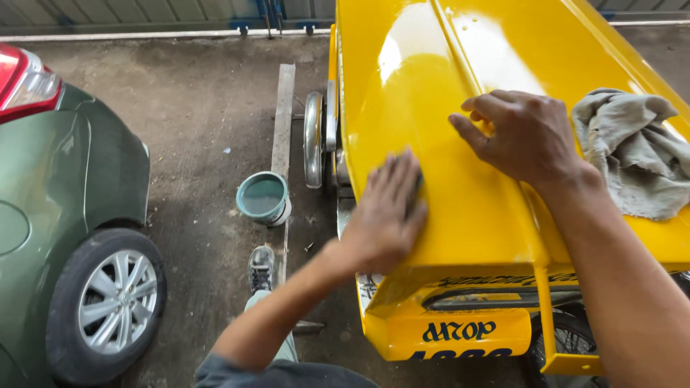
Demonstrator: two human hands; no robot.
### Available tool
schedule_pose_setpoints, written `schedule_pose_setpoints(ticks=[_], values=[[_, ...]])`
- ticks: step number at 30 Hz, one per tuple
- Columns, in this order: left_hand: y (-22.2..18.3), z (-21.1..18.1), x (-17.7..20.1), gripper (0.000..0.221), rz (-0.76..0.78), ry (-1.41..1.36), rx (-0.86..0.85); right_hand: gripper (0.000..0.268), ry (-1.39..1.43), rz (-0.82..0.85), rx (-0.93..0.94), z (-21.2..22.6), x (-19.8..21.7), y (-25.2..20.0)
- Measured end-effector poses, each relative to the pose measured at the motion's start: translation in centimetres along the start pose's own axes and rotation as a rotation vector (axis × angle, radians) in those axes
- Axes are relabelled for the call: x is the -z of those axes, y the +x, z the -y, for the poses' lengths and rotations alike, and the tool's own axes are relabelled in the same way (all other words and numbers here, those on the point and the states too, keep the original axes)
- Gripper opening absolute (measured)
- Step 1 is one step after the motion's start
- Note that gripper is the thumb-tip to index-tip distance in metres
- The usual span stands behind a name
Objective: Sand the yellow roof of a tricycle vehicle using a sanding block and water.
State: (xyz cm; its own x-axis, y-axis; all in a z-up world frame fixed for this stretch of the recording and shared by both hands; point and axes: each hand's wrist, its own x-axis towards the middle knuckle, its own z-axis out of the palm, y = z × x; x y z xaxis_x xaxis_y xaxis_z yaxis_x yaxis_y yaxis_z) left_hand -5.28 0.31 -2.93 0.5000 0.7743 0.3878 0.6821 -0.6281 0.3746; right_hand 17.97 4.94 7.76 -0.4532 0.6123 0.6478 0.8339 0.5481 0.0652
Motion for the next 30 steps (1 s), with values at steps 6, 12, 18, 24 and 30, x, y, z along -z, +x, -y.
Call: schedule_pose_setpoints(ticks=[6,12,18,24,30], values=[[14.2,12.4,-0.7,0.074,0.008,-0.138,0.264,0.026,0.053,0.106,-0.053,0.7,0.1,0.5],[6.3,5.2,-4.7,0.057,-0.183,0.494,-0.254,0.020,-0.029,-0.021,-0.101,-0.3,-0.9,0.1],[13.6,4.3,-0.2,0.059,-0.022,0.045,-0.046,0.026,-0.064,-0.018,-0.296,-1.2,-1.1,0.1],[15.6,2.4,-0.2,0.047,0.191,0.294,-0.012,0.028,-0.062,0.045,-0.308,-1.7,-1.4,0.2],[6.9,-0.5,-1.8,0.066,0.048,0.183,-0.450,0.029,-0.027,0.038,-0.345,-1.6,-1.0,0.4]])
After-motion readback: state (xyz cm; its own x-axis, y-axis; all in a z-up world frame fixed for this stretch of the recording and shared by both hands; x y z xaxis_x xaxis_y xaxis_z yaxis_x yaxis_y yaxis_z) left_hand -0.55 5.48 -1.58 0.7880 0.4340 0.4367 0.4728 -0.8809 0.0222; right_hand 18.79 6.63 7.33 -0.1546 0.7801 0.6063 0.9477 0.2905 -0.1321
